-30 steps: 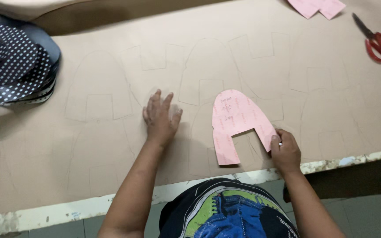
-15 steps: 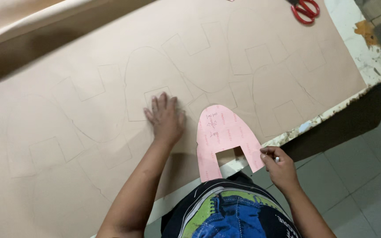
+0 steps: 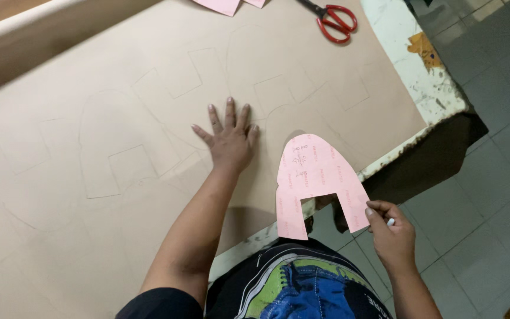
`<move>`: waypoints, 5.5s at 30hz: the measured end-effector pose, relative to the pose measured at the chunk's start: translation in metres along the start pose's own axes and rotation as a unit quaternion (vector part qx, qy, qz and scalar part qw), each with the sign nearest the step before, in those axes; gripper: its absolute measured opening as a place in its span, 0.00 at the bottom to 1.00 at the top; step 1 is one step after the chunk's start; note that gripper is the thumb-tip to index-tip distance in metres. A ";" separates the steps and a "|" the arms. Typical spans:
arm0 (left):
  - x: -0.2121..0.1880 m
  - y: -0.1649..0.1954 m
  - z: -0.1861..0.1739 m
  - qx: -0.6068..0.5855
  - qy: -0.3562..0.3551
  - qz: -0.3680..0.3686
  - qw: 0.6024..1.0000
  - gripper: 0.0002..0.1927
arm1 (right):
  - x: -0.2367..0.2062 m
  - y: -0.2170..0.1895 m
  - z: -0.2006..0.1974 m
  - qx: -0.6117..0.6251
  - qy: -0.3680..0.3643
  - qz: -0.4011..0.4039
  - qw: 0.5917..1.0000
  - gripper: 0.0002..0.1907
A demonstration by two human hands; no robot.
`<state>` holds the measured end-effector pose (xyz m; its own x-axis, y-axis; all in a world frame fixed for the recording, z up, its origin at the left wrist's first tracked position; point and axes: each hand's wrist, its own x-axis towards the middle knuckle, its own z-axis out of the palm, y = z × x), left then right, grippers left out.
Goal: The person places pink paper pattern pieces on a large sheet of pattern paper, aligns them over pre-drawn outlines, and traces around the edges with a marker. They reposition the pattern pieces, smooth and pull the paper flat, and use scissors to hold the sheet steady while tracing.
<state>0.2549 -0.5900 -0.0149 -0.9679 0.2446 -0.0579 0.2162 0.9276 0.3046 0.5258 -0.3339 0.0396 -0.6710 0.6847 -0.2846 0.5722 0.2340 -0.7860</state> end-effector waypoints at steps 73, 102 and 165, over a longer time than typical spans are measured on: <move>0.068 0.165 0.052 0.013 0.101 -0.211 0.972 0.33 | 0.474 -0.142 -0.183 0.145 -0.193 -0.170 0.955 0.03; 0.076 0.169 0.061 0.013 0.118 -0.212 0.970 0.34 | 0.526 -0.126 -0.056 -0.150 -0.232 -0.217 0.936 0.20; 0.232 0.273 0.071 -0.003 0.144 0.071 0.987 0.24 | 0.526 -0.127 -0.012 -0.340 -0.104 -0.304 0.884 0.46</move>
<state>0.0982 -0.2598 -0.0124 -0.9239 0.2814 0.2592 0.3532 0.8877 0.2953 0.1061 0.0047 -0.0032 -0.9838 0.1640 -0.0726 0.1789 0.9242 -0.3374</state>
